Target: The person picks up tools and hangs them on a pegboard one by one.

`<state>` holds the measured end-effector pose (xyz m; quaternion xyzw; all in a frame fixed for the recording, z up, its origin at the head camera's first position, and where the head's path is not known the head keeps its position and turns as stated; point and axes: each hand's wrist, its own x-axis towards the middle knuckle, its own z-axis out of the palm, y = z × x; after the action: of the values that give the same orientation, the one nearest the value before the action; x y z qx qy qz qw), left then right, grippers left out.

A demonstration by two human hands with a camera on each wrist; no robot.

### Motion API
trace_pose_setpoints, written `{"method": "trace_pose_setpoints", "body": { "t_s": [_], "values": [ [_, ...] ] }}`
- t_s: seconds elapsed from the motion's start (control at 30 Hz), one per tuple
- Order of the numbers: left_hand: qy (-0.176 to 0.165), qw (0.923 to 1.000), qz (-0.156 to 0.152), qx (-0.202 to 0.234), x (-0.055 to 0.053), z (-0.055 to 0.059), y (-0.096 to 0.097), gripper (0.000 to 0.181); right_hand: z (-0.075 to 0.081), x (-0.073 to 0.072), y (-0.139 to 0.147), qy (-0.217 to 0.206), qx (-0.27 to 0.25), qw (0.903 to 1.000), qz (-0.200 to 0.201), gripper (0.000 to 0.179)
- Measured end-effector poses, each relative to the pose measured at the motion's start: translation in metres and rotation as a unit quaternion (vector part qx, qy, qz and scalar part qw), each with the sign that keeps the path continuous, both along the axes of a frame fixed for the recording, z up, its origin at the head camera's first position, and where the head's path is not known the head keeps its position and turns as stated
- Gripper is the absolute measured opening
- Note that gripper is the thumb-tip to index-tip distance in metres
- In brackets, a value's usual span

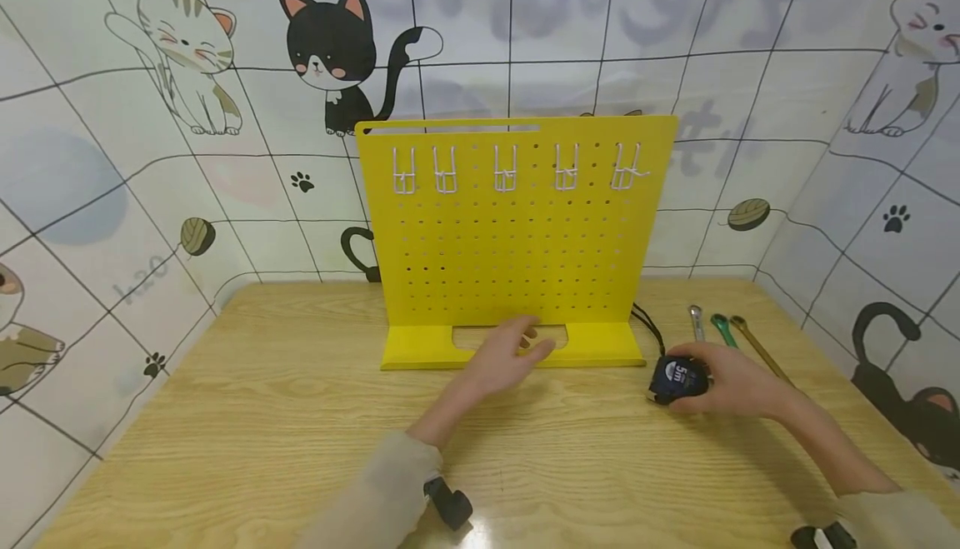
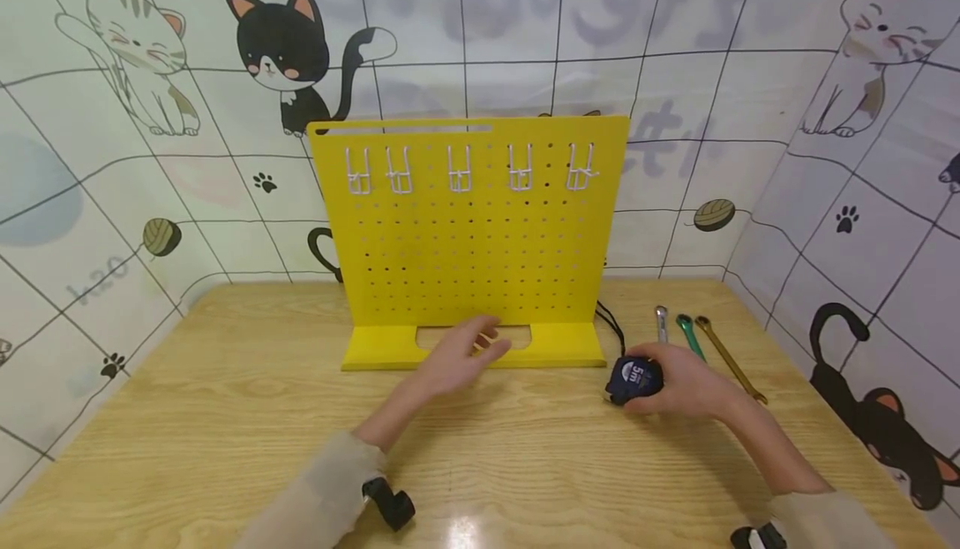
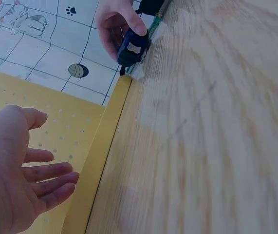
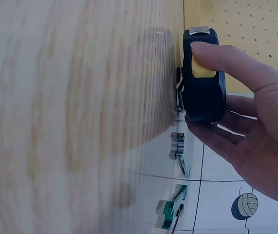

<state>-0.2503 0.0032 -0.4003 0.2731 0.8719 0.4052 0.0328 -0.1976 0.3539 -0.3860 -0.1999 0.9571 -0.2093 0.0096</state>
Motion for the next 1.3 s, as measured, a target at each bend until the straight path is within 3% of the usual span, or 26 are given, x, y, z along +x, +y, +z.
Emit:
{"method": "trace_pose_setpoints", "body": {
  "t_s": [0.3, 0.8, 1.13, 1.3],
  "values": [
    [-0.017, 0.9977, -0.03, 0.059, -0.001, -0.002, 0.026, 0.053, 0.001, 0.005, 0.001, 0.015, -0.016, 0.9997, 0.008, 0.079],
    [-0.066, 0.9891, -0.035, 0.127, -0.002, -0.007, 0.063, 0.044, 0.003, 0.011, 0.0, 0.03, -0.035, 0.9988, 0.018, 0.081],
    [-0.133, 0.9727, -0.04, 0.186, -0.003, -0.007, 0.092, 0.039, 0.001, 0.018, -0.003, 0.08, -0.032, 0.9958, 0.029, 0.08],
    [-0.195, 0.9556, -0.041, 0.217, 0.0, -0.009, 0.107, 0.036, 0.0, 0.021, -0.003, 0.088, -0.033, 0.995, 0.033, 0.08]
  ]
}}
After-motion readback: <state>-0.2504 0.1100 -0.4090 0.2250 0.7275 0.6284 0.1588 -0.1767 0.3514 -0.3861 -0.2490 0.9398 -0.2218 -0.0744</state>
